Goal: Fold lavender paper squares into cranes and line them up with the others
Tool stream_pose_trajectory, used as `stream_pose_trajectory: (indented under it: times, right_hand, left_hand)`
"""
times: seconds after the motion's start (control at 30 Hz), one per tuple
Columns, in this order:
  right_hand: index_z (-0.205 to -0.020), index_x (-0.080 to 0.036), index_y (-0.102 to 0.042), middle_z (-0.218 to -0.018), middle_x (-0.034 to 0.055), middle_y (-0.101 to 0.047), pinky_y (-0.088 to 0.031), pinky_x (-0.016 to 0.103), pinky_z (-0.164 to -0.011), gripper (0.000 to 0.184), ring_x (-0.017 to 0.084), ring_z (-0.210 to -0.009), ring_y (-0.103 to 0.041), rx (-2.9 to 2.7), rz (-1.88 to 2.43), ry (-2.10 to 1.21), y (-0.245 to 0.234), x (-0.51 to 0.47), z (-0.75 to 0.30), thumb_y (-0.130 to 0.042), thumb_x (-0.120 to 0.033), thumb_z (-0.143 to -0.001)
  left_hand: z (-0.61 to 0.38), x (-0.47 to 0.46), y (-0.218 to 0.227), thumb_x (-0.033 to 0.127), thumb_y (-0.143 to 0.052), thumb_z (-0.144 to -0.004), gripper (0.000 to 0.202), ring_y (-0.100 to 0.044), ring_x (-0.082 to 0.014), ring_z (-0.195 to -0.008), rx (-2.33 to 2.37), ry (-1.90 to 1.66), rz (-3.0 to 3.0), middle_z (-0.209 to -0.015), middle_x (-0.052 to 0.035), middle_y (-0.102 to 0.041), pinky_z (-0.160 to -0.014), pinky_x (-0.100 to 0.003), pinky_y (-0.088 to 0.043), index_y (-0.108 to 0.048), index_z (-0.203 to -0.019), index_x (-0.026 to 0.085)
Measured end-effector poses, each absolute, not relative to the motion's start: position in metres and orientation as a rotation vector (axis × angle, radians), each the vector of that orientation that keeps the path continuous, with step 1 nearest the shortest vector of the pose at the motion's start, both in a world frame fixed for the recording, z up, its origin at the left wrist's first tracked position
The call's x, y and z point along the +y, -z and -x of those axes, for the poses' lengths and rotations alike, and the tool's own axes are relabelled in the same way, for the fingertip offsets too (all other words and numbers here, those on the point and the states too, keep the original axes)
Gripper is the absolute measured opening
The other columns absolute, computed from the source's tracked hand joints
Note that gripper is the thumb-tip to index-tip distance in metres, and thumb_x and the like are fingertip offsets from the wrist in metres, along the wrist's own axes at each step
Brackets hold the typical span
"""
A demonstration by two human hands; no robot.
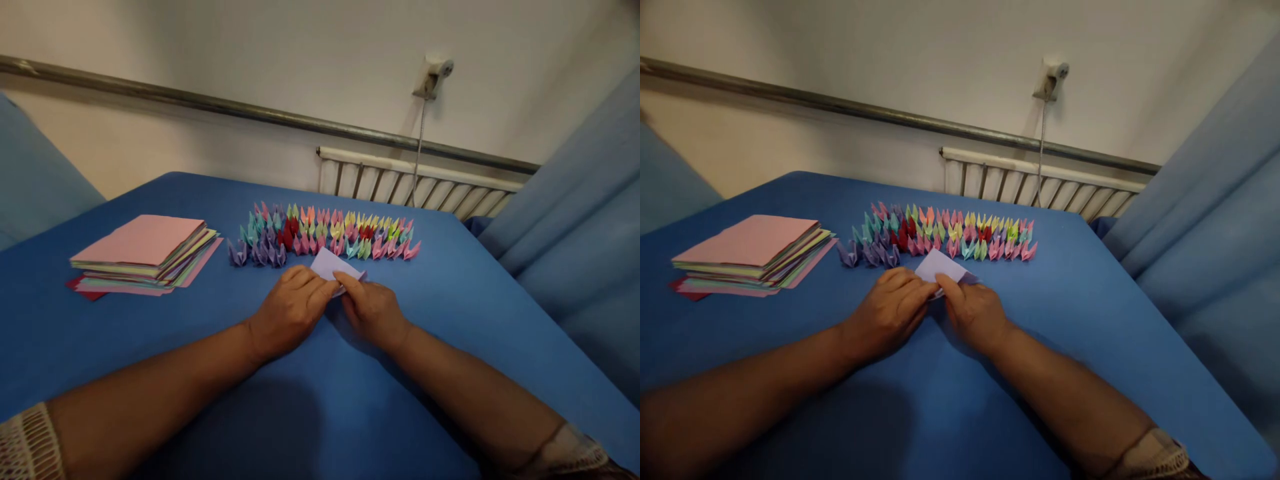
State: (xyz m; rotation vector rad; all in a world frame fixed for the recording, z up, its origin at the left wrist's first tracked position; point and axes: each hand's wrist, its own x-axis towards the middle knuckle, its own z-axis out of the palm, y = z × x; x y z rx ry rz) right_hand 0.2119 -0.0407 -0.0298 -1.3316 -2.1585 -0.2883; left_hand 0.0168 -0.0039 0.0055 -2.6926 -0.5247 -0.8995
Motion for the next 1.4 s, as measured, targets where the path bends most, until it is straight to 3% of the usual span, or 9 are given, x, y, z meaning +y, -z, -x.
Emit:
stream_pose_trajectory:
  times: [0.13, 0.37, 0.47, 0.57, 0.73, 0.93, 1.13, 1.3, 1.4]
  right_hand:
    - [-0.103, -0.018, -0.059, -0.082, 0.0072, -0.070, -0.050, 0.031, -0.069, 0.019, 0.020, -0.072, -0.064, -2.025, 1.126, 0.244, 0.034, -0.037, -0.219, -0.049, -0.014, -0.087]
    - [-0.105, -0.023, -0.057, -0.101, 0.0072, -0.065, -0.052, 0.035, -0.074, 0.026, 0.021, -0.088, -0.065, -1.932, 0.938, 0.104, 0.036, -0.031, -0.232, -0.056, -0.014, -0.080]
    - [-0.108, -0.023, -0.059, -0.137, 0.0125, -0.046, -0.047, 0.045, -0.090, 0.032, 0.029, -0.120, -0.053, -2.007, 0.985, 0.136, 0.029, -0.029, -0.237, -0.059, -0.019, -0.076]
    - [-0.120, -0.026, -0.057, -0.155, 0.0093, -0.025, -0.032, 0.055, -0.104, 0.047, 0.035, -0.137, -0.033, -2.092, 1.012, 0.341, 0.020, -0.029, -0.242, -0.062, -0.018, -0.074]
    - [-0.124, -0.027, -0.055, -0.143, 0.0063, -0.049, -0.018, 0.052, -0.111, 0.048, 0.029, -0.136, -0.036, -2.486, 1.014, 0.310, 0.010, -0.030, -0.245, -0.058, -0.019, -0.077]
    - [-0.103, -0.019, -0.063, -0.118, 0.0096, -0.064, -0.034, 0.045, -0.097, 0.027, 0.026, -0.116, -0.050, -2.734, 0.933, 0.003, 0.007, -0.025, -0.246, -0.057, -0.019, -0.076]
    - [-0.100, -0.015, -0.063, -0.103, 0.0119, -0.064, -0.041, 0.041, -0.084, 0.028, 0.026, -0.098, -0.054, -2.842, 0.969, -0.044, 0.002, -0.029, -0.241, -0.059, -0.019, -0.073]
    - [-0.118, -0.015, -0.057, -0.120, 0.0121, -0.059, -0.042, 0.040, -0.089, 0.047, 0.025, -0.103, -0.055, -2.751, 1.048, -0.183, 0.003, -0.029, -0.242, -0.059, -0.017, -0.071]
    - [-0.115, -0.019, -0.061, -0.121, 0.0099, -0.060, -0.041, 0.039, -0.091, 0.044, 0.025, -0.106, -0.055, -2.711, 1.060, -0.226, 0.010, -0.025, -0.244, -0.058, -0.015, -0.071]
  left_hand:
    - [-0.009, 0.000, -0.006, 0.016, -0.061, -0.085, 0.043, -0.060, -0.0221, -0.093, -0.463, 1.122, 2.715, -0.098, -0.0089, -0.069, -0.092, -0.043, -0.045, -0.050, -0.126, 0.014]
    - [0.002, 0.007, -0.012, 0.018, -0.063, -0.081, 0.016, -0.052, -0.0290, -0.122, -0.375, 1.084, 2.714, -0.117, -0.0086, -0.068, -0.108, -0.052, -0.032, -0.063, -0.097, 0.020]
    - [0.000, 0.004, -0.011, 0.015, -0.059, -0.084, 0.010, -0.053, -0.0264, -0.122, -0.378, 0.970, 2.792, -0.116, -0.0052, -0.070, -0.111, -0.050, -0.029, -0.063, -0.090, 0.021]
    - [-0.004, 0.002, -0.008, 0.013, -0.055, -0.086, 0.012, -0.053, -0.0257, -0.123, -0.409, 0.839, 2.875, -0.115, -0.0044, -0.070, -0.113, -0.050, -0.027, -0.063, -0.088, 0.020]
    - [-0.007, 0.001, -0.008, 0.012, -0.049, -0.090, 0.016, -0.055, -0.0233, -0.120, -0.411, 0.719, 2.914, -0.111, -0.0055, -0.071, -0.112, -0.047, -0.031, -0.063, -0.092, 0.019]
    - [-0.009, 0.004, -0.005, 0.010, -0.047, -0.091, 0.020, -0.057, -0.0220, -0.118, -0.344, 0.676, 3.035, -0.111, -0.0050, -0.070, -0.110, -0.047, -0.034, -0.064, -0.091, 0.021]
    - [-0.008, 0.014, 0.006, 0.013, -0.055, -0.085, 0.023, -0.054, -0.0276, -0.119, -0.473, 0.503, 3.130, -0.117, -0.0098, -0.066, -0.105, -0.050, -0.037, -0.062, -0.105, 0.019]
    - [-0.007, 0.018, 0.013, 0.011, -0.047, -0.089, 0.022, -0.057, -0.0250, -0.113, -0.547, 0.428, 3.122, -0.112, -0.0107, -0.067, -0.101, -0.045, -0.040, -0.063, -0.103, 0.017]
    - [-0.007, 0.018, 0.015, 0.010, -0.047, -0.089, 0.022, -0.056, -0.0255, -0.115, -0.574, 0.492, 3.126, -0.115, -0.0110, -0.066, -0.102, -0.047, -0.039, -0.064, -0.102, 0.017]
